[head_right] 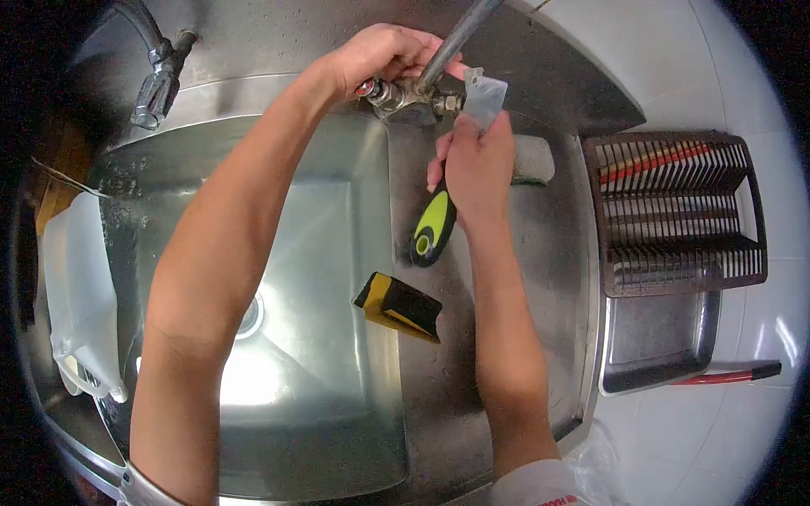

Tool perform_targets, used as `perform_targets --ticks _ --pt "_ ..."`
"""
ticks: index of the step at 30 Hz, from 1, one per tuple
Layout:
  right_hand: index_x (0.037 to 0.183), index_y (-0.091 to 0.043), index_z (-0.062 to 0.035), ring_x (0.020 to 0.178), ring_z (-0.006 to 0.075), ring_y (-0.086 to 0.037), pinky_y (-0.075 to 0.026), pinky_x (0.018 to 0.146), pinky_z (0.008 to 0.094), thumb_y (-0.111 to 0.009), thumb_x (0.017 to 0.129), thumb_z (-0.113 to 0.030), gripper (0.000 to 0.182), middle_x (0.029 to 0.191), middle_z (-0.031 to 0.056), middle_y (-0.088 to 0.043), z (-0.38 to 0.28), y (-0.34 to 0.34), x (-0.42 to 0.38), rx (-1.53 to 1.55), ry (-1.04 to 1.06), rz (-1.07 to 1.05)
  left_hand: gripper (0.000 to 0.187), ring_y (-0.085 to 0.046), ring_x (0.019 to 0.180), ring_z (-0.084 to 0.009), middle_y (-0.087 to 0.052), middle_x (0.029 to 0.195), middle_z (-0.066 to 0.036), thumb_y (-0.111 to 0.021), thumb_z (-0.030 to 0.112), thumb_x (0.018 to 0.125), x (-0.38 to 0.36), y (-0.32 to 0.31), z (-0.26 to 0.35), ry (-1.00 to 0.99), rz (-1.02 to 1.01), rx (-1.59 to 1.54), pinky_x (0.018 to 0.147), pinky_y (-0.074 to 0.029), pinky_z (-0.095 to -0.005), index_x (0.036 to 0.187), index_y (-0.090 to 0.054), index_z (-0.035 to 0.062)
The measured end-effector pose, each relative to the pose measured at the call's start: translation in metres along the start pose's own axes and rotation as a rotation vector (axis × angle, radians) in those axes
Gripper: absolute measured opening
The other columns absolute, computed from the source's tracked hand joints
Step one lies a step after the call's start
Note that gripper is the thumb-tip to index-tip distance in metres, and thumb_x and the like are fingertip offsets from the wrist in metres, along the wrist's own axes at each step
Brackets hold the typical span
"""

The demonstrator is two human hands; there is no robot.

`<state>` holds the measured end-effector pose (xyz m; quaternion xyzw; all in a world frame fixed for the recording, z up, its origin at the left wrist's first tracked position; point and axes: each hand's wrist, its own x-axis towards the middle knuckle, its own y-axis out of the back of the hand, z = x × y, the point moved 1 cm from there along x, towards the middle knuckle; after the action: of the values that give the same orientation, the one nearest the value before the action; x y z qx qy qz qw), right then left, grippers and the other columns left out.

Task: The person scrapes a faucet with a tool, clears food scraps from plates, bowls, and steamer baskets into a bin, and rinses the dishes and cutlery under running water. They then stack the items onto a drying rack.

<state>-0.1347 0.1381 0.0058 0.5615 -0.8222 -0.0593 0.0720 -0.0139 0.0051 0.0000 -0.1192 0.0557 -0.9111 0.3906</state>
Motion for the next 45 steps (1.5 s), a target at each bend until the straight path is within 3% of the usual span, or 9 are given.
perform_targets --ticks 3,6,9,12,18,19,22,37,45 --pt "0.093 -0.041 -0.0063 0.038 0.0132 -0.046 -0.037 0.033 0.0281 -0.043 0.093 -0.012 0.006 0.063 0.0038 -0.047 -0.001 0.005 -0.003 -0.008 -0.028 -0.025 0.036 -0.037 0.057 -0.005 -0.063 0.078 0.001 -0.048 0.013 0.077 0.004 0.004 -0.001 0.031 -0.019 -0.022 0.054 -0.033 -0.0213 0.102 -0.068 -0.0007" --pt "0.092 -0.041 -0.0066 0.038 0.0134 -0.046 -0.037 0.033 0.0282 -0.044 0.093 -0.012 0.007 0.063 0.0039 -0.047 -0.002 0.006 0.001 0.017 -0.043 -0.037 0.038 -0.042 0.062 -0.0029 -0.068 0.101 0.0 -0.044 0.01 0.076 0.009 0.007 -0.007 0.024 -0.087 -0.026 0.055 -0.035 -0.0177 0.107 -0.065 0.0018" --pt "0.093 -0.041 -0.0063 0.038 0.0137 -0.045 -0.037 0.033 0.0283 -0.044 0.093 -0.012 0.006 0.063 0.0041 -0.047 0.004 0.006 -0.001 0.009 -0.023 -0.021 0.038 -0.045 0.064 -0.0032 -0.068 0.103 -0.001 -0.043 0.01 0.077 0.005 0.005 -0.003 0.026 -0.07 0.039 0.058 -0.036 -0.0164 0.108 -0.064 0.0013" --pt "0.094 -0.042 -0.0054 0.038 0.0138 -0.045 -0.037 0.033 0.0283 -0.044 0.093 -0.011 0.006 0.063 0.0042 -0.047 0.004 0.003 -0.005 0.0 -0.016 -0.026 0.033 -0.038 0.057 -0.0048 -0.059 0.07 0.003 -0.049 0.012 0.077 0.003 0.001 -0.003 0.051 0.0 -0.047 0.054 -0.032 -0.0208 0.099 -0.071 0.0016" --pt "0.093 -0.041 -0.0052 0.039 0.014 -0.046 -0.037 0.033 0.028 -0.044 0.093 -0.011 0.006 0.062 0.0043 -0.047 0.004 0.006 -0.003 -0.024 0.037 -0.045 0.039 -0.041 0.06 -0.0023 -0.065 0.087 0.003 -0.042 0.011 0.076 0.003 0.005 0.001 0.067 -0.06 0.063 0.053 -0.032 -0.0169 0.105 -0.066 0.0025" --pt "0.092 -0.04 -0.0053 0.039 0.0141 -0.046 -0.037 0.033 0.028 -0.044 0.093 -0.011 0.007 0.062 0.0043 -0.047 0.003 0.007 -0.003 -0.037 0.03 -0.048 0.039 -0.039 0.058 -0.0031 -0.06 0.079 0.004 -0.041 0.011 0.075 0.0 0.0 0.0 0.031 -0.025 0.005 0.051 -0.03 -0.0181 0.103 -0.067 0.003" --pt "0.089 -0.039 -0.006 0.037 0.0142 -0.046 -0.037 0.032 0.0285 -0.044 0.093 -0.012 0.008 0.061 0.0042 -0.047 -0.005 0.005 0.002 -0.052 -0.005 -0.038 0.034 -0.041 0.06 -0.0062 -0.065 0.082 0.001 -0.048 0.012 0.078 -0.002 0.002 0.004 0.038 -0.021 0.035 0.058 -0.037 -0.0209 0.101 -0.069 -0.0001" --pt "0.093 -0.042 -0.0064 0.04 0.0125 -0.046 -0.036 0.032 0.0279 -0.044 0.093 -0.011 0.005 0.062 0.0036 -0.047 -0.01 0.004 -0.003 -0.058 -0.033 -0.029 0.033 -0.036 0.056 -0.0066 -0.056 0.07 0.003 -0.047 0.009 0.072 0.007 0.003 -0.01 -0.01 -0.007 -0.052 0.053 -0.031 -0.0229 0.093 -0.07 0.0001" --pt "0.09 -0.04 -0.0042 0.038 0.0146 -0.047 -0.037 0.034 0.0293 -0.043 0.093 -0.01 0.007 0.06 0.0056 -0.048 -0.009 0.014 0.0 -0.103 -0.035 -0.057 0.033 -0.036 0.057 -0.0074 -0.069 0.098 -0.005 -0.046 0.007 0.071 0.008 0.003 -0.01 0.022 -0.028 -0.046 0.052 -0.033 -0.0231 0.092 -0.069 -0.0032"
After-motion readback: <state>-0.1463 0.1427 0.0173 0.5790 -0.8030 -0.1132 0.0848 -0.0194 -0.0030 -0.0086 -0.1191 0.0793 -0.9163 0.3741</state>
